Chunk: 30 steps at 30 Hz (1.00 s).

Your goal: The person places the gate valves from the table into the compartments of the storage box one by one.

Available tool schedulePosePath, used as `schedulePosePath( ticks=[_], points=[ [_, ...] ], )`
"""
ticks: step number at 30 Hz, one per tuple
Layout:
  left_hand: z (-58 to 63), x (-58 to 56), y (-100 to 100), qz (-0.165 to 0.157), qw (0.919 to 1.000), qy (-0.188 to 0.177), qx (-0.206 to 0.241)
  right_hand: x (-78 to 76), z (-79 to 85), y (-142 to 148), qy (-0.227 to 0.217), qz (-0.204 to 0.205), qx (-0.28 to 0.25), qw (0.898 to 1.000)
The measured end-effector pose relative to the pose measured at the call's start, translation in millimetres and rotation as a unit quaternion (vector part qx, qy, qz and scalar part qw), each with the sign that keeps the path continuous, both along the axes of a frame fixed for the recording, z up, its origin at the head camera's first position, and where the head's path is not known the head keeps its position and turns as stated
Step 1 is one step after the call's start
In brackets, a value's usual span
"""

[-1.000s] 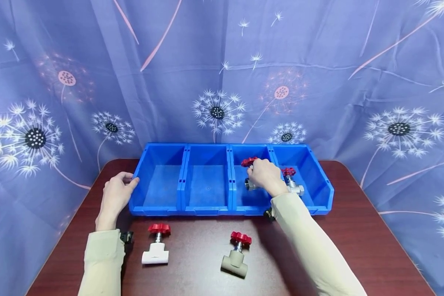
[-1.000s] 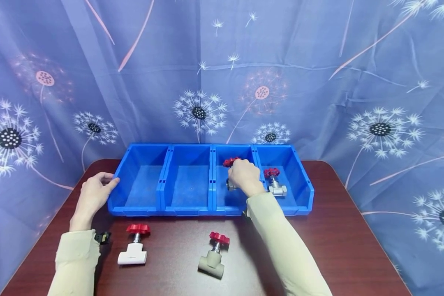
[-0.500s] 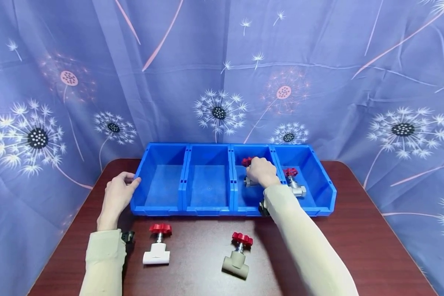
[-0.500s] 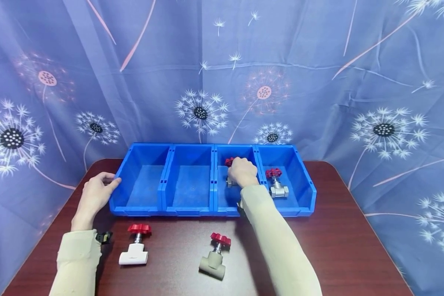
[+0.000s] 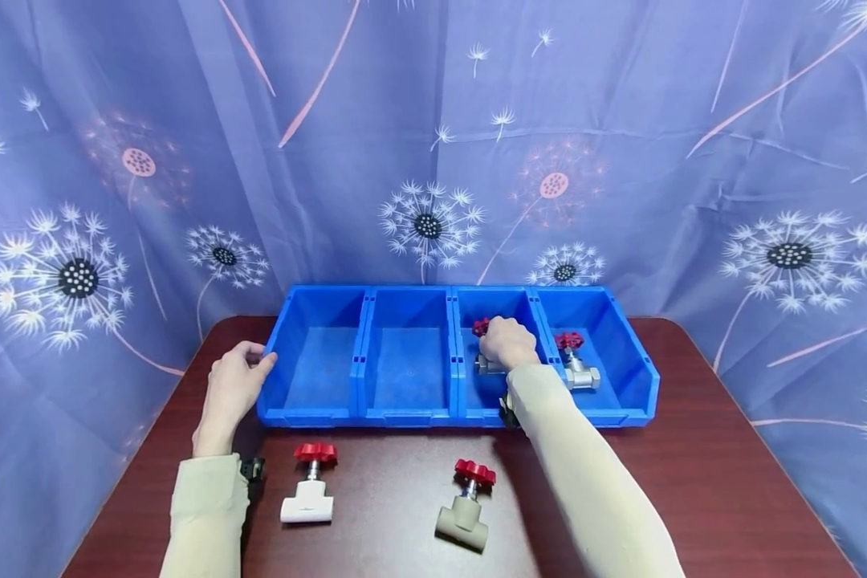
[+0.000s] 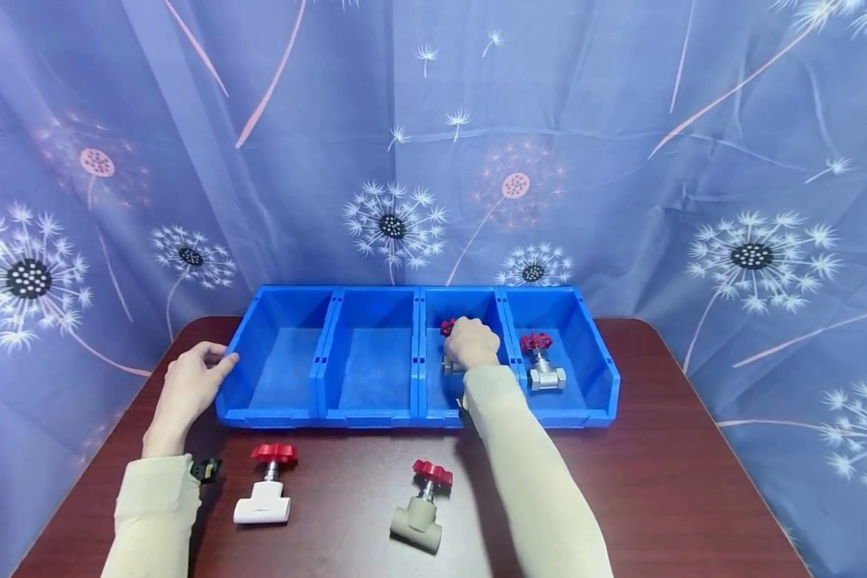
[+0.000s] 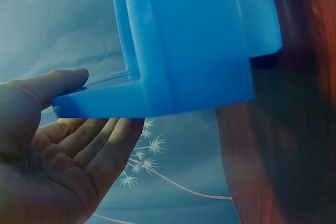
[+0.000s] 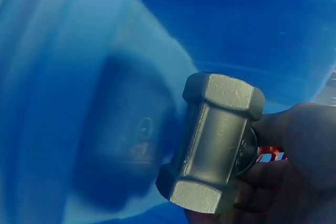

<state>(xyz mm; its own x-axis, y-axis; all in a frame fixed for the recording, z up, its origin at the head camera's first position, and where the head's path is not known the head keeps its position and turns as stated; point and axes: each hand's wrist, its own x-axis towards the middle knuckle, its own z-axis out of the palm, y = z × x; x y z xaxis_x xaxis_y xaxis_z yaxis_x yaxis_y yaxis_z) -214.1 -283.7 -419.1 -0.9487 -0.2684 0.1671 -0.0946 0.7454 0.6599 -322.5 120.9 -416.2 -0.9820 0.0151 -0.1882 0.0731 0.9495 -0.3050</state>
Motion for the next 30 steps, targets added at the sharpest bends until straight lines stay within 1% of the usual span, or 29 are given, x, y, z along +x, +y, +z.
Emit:
schedulePosePath(
  ticks=[4, 7, 14, 19, 24, 30],
  points=[
    [-3.0, 2.7, 1, -0.001, 0.9998, -0.018, 0.007, 0.3, -9.3, 0, -0.006, -0.007, 0.000, 1.000],
    [-3.3, 3.6, 0, 0.000, 0.9997, -0.021, 0.010, 0.0, -13.1, -1, -0.002, -0.009, -0.002, 1.000],
    [-1.4, 3.6, -2, -0.001, 0.9997, -0.022, 0.008, -1.4, -15.6, -6, -0.005, -0.015, 0.001, 1.000],
    [-0.1, 3.1, -3, -0.003, 0.9999, -0.016, 0.005, -4.5, -17.9, -9, 0.001, -0.022, 0.000, 1.000],
    [1.4, 2.8, -3, -0.002, 0.9999, -0.014, 0.004, -5.8, -19.7, -11, -0.002, -0.020, 0.001, 1.000],
    [2.8, 2.0, 0, -0.006, 0.9998, -0.016, 0.008, -5.7, -17.6, -14, 0.009, -0.022, 0.010, 1.000]
  ],
)
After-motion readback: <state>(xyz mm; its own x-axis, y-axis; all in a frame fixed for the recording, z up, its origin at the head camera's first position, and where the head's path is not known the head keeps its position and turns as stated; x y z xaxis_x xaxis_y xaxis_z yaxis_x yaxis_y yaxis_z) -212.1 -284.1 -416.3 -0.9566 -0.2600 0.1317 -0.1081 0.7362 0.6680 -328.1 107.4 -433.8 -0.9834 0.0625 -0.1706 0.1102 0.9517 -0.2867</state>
